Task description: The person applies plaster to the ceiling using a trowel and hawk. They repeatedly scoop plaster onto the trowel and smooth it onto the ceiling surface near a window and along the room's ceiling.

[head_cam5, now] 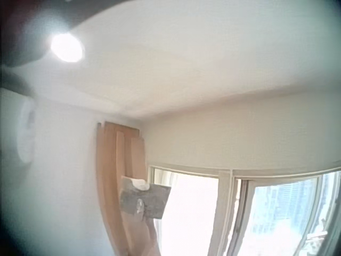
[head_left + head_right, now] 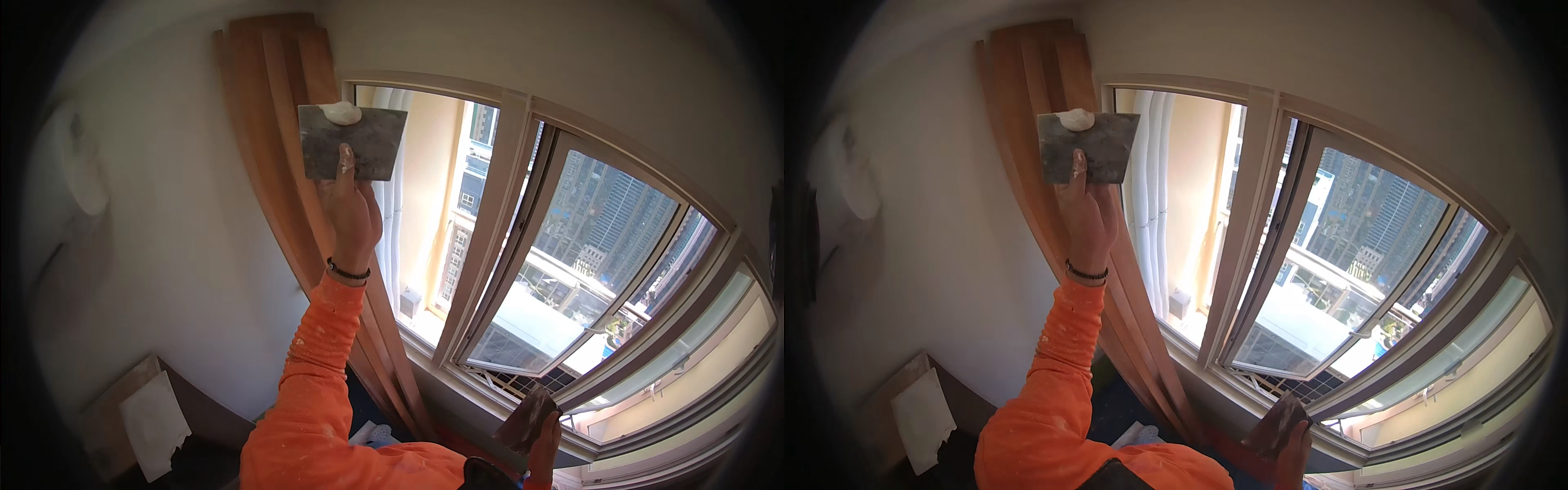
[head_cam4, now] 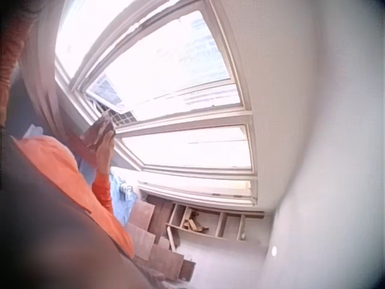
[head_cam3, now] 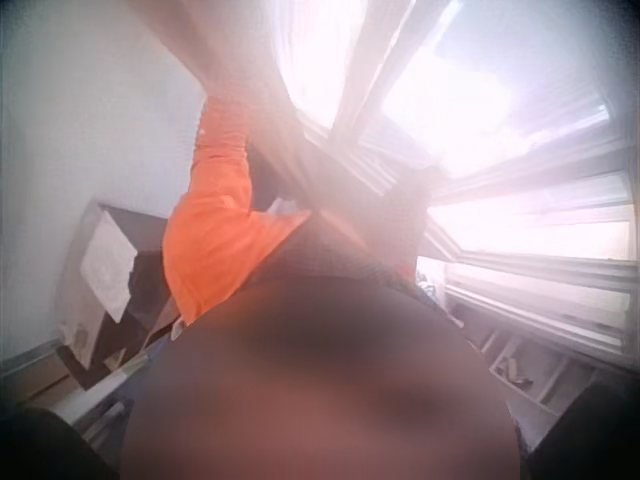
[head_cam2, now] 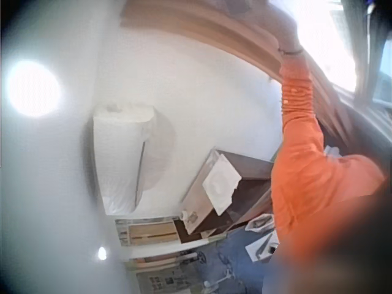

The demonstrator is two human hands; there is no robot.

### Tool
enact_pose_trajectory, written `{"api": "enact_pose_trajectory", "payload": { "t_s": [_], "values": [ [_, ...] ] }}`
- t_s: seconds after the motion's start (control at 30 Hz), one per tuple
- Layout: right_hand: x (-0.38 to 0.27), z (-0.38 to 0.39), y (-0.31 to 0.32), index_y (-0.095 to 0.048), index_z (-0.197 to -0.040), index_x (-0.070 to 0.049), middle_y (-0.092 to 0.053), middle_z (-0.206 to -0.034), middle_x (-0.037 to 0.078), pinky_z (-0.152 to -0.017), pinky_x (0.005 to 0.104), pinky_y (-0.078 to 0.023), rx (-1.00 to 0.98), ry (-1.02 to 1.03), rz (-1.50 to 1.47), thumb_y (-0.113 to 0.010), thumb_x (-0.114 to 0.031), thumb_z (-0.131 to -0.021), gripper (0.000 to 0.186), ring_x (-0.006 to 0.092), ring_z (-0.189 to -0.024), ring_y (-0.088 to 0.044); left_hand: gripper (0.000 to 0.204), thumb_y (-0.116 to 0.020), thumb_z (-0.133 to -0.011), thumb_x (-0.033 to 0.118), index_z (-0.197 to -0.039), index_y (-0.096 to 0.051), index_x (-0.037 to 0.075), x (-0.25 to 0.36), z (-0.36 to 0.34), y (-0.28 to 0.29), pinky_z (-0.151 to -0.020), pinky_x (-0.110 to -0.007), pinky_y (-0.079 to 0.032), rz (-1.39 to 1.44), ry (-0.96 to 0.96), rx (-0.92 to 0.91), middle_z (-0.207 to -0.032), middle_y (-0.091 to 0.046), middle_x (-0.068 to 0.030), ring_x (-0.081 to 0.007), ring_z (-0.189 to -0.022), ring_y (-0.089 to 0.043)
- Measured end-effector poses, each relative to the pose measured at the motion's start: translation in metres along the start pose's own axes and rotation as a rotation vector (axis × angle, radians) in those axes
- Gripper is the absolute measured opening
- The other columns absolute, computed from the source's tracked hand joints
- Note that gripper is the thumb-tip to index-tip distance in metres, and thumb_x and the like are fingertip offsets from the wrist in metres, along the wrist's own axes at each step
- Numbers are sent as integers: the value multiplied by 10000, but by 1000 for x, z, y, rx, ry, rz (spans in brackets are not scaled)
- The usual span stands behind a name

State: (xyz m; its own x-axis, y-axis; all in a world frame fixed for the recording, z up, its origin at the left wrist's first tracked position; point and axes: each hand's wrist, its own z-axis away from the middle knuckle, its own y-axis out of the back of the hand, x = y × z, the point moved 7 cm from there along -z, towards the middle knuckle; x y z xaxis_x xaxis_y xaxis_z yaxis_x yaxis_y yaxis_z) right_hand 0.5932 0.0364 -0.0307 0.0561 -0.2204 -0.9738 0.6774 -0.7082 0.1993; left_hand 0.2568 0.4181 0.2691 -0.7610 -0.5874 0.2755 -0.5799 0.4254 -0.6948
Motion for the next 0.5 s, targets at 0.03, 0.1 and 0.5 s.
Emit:
{"api": "enact_pose_trajectory", "payload": {
  "t_s": [0.03, 0.1, 0.5],
  "values": [
    [1, -6, -9, -486, -1432, 87, -531, -1399, 180, -1099, 350, -373, -14, 8, -78, -388, -572, -1092, 748, 265, -1284, -505, 395, -585, -1064, 175, -1416, -464, 40, 13, -38, -1, -1100, -358, -476, -41, -121, 15, -1358, -567, -66, -188, -1265, -546],
    [9, -17, -24, -482, -1430, 77, -522, -1406, 178, -1106, 346, -363, -55, 16, -233, -384, -585, -1088, 751, 256, -1300, -491, 356, -572, -1066, 203, -1367, -504, 24, 22, -117, 13, -1021, -317, -486, -272, -303, 41, -1265, -603, -80, -160, -1178, -576],
    [-16, -15, -86, -490, -1445, 1, -561, -1366, 147, -1040, 357, -447, 105, 55, -495, -390, -593, -1081, 704, 223, -1235, -549, 544, -386, -1079, 180, -1569, -286, -34, 54, -371, -48, -1032, -417, -454, -497, -798, 238, -1337, -586, -244, -344, -1163, -606]
  ]
}}
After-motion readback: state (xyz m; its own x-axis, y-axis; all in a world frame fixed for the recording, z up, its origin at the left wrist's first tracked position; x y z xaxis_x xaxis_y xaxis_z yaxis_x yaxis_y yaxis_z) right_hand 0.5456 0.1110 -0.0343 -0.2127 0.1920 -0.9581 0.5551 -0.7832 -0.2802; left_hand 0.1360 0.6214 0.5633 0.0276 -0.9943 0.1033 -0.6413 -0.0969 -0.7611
